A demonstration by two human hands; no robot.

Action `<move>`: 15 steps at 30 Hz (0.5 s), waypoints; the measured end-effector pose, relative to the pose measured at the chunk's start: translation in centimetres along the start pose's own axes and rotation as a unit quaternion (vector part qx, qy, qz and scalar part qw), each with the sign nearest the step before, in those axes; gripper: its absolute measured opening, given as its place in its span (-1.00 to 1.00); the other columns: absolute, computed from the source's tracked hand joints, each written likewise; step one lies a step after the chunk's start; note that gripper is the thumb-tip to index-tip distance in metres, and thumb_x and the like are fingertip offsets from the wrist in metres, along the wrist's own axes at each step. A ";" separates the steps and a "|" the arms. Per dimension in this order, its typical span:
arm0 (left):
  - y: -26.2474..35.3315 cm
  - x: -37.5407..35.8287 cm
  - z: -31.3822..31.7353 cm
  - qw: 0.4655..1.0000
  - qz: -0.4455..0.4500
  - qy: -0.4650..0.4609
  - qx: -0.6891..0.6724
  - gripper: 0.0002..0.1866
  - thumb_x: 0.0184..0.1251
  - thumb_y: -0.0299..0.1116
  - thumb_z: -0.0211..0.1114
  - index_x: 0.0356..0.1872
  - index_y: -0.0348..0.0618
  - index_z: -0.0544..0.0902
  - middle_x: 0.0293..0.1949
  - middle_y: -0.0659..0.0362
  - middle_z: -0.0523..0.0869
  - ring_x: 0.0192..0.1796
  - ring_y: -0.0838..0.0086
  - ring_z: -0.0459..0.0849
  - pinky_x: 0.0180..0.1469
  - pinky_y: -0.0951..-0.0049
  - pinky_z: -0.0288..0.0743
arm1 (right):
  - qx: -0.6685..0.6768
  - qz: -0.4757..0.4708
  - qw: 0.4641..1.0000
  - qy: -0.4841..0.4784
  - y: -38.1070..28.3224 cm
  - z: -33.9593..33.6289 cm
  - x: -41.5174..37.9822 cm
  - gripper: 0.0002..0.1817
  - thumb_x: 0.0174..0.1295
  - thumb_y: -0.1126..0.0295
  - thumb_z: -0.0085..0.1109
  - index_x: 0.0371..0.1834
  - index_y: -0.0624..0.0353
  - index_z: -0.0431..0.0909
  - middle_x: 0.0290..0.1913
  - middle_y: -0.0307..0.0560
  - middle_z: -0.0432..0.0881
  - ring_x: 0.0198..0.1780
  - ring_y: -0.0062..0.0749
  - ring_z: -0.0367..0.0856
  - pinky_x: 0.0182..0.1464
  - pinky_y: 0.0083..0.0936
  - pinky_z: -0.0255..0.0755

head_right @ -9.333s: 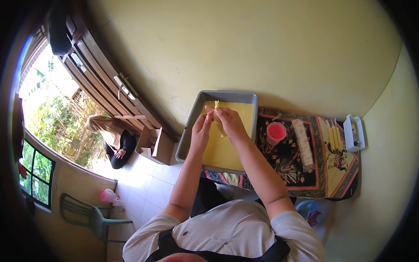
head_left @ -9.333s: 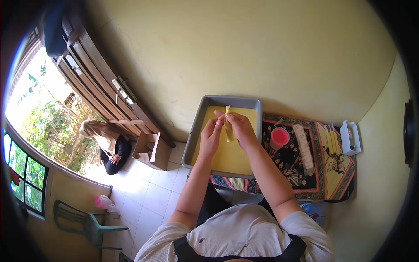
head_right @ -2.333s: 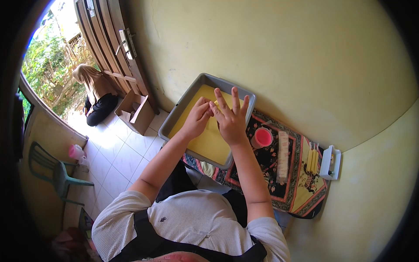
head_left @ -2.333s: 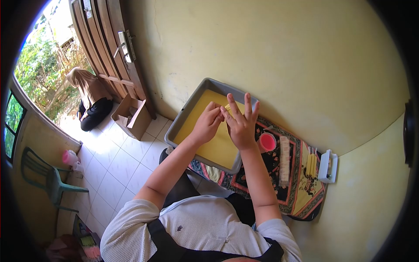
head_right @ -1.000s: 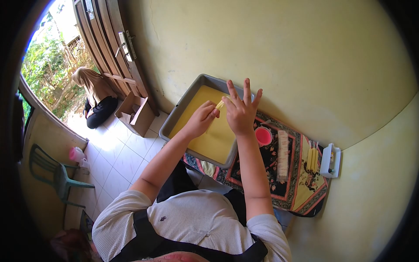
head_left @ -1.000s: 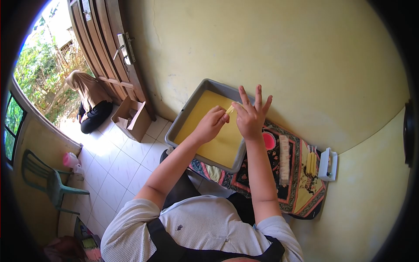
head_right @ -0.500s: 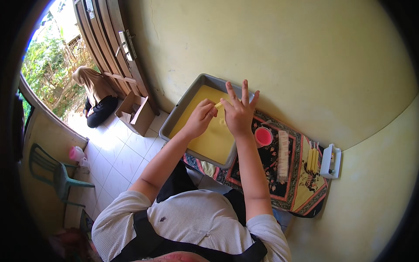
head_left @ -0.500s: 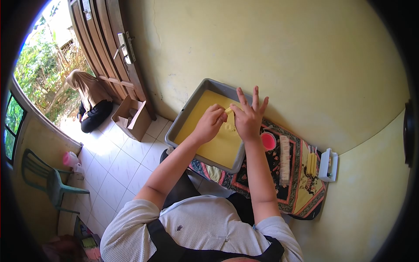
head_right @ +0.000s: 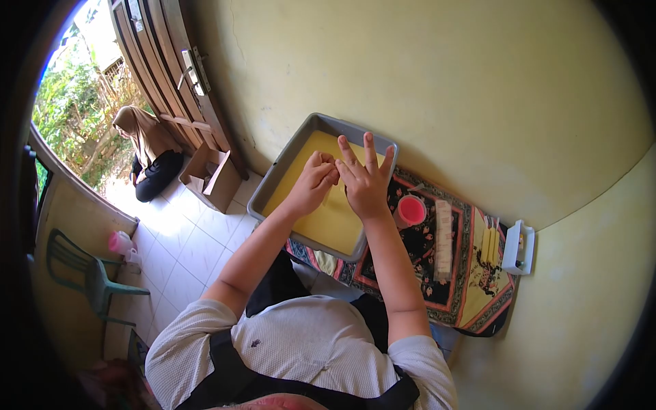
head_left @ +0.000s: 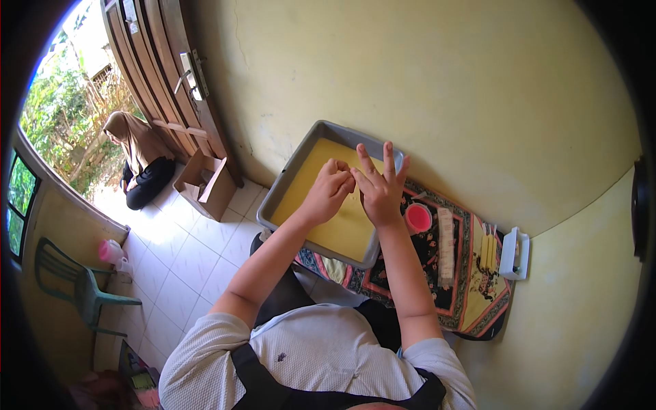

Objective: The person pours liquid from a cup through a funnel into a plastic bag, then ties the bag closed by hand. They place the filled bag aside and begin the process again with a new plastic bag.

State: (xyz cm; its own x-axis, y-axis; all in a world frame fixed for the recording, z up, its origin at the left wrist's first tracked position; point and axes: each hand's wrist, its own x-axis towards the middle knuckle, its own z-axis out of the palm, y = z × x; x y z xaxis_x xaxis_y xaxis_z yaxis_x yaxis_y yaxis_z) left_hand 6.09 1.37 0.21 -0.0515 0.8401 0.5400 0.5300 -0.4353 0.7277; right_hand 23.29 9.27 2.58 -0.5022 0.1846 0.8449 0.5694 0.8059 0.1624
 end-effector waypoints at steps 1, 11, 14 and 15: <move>0.2 0.0 -0.1 1.000 0.008 0.004 0.010 -0.71 0.80 -0.28 0.26 -0.18 -0.27 0.72 0.16 -0.04 0.57 0.27 0.08 0.58 0.36 0.18 0.49 | -0.002 -0.004 1.000 0.009 0.2 0.1 0.0 -0.83 0.60 0.23 0.36 -0.13 -0.09 0.90 0.70 -0.48 0.60 0.86 0.16 0.22 0.81 0.57 -0.29; 1.1 0.1 -0.7 1.000 0.018 0.020 -0.001 -0.74 0.75 -0.31 0.25 -0.24 -0.21 0.69 0.19 -0.03 0.56 0.33 0.06 0.53 0.46 0.16 0.39 | 0.025 0.018 0.999 0.044 1.2 1.5 0.5 -0.82 0.51 0.21 0.47 -0.31 -0.09 0.84 0.67 -0.56 0.64 0.86 0.19 0.21 0.80 0.58 -0.25; 1.1 0.1 -0.7 0.999 0.017 0.027 -0.004 -0.74 0.74 -0.33 0.24 -0.25 -0.21 0.68 0.19 -0.03 0.55 0.34 0.06 0.53 0.47 0.16 0.39 | 0.018 0.016 0.999 0.041 1.4 1.6 0.7 -0.80 0.50 0.21 0.48 -0.33 -0.08 0.83 0.67 -0.56 0.63 0.86 0.19 0.21 0.79 0.60 -0.20; 1.1 0.1 -0.7 0.999 0.017 0.027 -0.005 -0.74 0.74 -0.33 0.24 -0.25 -0.21 0.67 0.19 -0.04 0.55 0.34 0.06 0.53 0.47 0.16 0.39 | 0.017 0.018 0.999 0.039 1.4 1.7 0.7 -0.81 0.50 0.20 0.49 -0.33 -0.08 0.83 0.67 -0.56 0.63 0.86 0.19 0.22 0.78 0.62 -0.18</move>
State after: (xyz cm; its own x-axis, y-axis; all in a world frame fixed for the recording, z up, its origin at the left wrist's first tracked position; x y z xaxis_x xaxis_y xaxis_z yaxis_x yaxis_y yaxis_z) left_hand 6.11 0.73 1.34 -0.0789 0.8066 0.5858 0.5236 -0.4665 0.7129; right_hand 22.64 11.47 2.55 -0.4287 0.1691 0.8875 0.5626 0.8186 0.1158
